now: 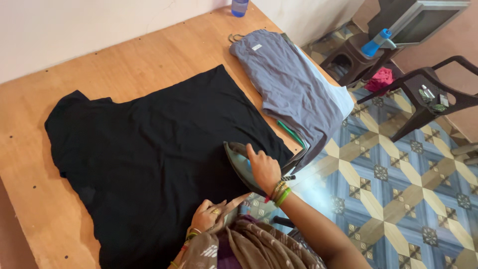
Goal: The person irons a black t-shirt on a wooden table using a handheld iron. They smooth the fabric with their hands, iron different sections, and fold the shirt after ironing. The person then picks up a grey shirt from the table.
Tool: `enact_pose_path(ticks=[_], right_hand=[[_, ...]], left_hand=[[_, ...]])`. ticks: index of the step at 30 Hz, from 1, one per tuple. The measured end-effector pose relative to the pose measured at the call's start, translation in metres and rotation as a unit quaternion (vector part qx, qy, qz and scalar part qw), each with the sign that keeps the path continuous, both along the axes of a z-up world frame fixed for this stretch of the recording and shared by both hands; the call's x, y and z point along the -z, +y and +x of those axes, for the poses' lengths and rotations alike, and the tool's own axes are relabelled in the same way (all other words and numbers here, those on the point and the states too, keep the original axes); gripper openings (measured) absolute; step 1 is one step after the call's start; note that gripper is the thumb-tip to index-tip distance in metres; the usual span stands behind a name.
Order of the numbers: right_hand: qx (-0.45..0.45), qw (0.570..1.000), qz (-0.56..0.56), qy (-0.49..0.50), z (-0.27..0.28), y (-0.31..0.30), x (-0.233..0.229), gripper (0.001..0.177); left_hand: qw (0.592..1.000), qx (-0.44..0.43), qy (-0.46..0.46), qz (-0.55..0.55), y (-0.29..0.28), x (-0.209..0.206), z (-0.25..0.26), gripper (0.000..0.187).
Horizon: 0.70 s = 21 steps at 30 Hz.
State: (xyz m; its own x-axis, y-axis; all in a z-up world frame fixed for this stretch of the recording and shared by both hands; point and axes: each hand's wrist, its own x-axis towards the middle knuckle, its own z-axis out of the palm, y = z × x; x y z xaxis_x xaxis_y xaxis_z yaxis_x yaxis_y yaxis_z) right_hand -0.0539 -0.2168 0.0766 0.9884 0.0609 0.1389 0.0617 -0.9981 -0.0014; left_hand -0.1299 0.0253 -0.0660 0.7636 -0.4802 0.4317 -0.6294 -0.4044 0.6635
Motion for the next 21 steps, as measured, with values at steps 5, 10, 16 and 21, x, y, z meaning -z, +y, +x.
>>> enact_pose_path(ticks=[5, 10, 16, 21], right_hand=[[-0.001, 0.997, -0.064, -0.037, 0.022, -0.033, 0.003, 0.051], [0.007, 0.995, -0.039, -0.093, 0.12, -0.085, 0.027, 0.05], [-0.033, 0.998, 0.027, -0.038, 0.152, -0.102, 0.024, 0.054], [-0.09, 0.996, -0.023, 0.016, 0.065, -0.111, 0.012, 0.055]], left_hand=[[0.998, -0.012, -0.053, -0.024, 0.0, -0.015, 0.004, 0.022], [0.997, -0.072, 0.027, -0.015, -0.003, -0.035, -0.005, 0.016], [0.987, -0.052, -0.003, 0.152, -0.033, -0.038, 0.036, 0.018], [0.976, -0.008, -0.036, 0.213, -0.093, -0.047, 0.074, 0.054]])
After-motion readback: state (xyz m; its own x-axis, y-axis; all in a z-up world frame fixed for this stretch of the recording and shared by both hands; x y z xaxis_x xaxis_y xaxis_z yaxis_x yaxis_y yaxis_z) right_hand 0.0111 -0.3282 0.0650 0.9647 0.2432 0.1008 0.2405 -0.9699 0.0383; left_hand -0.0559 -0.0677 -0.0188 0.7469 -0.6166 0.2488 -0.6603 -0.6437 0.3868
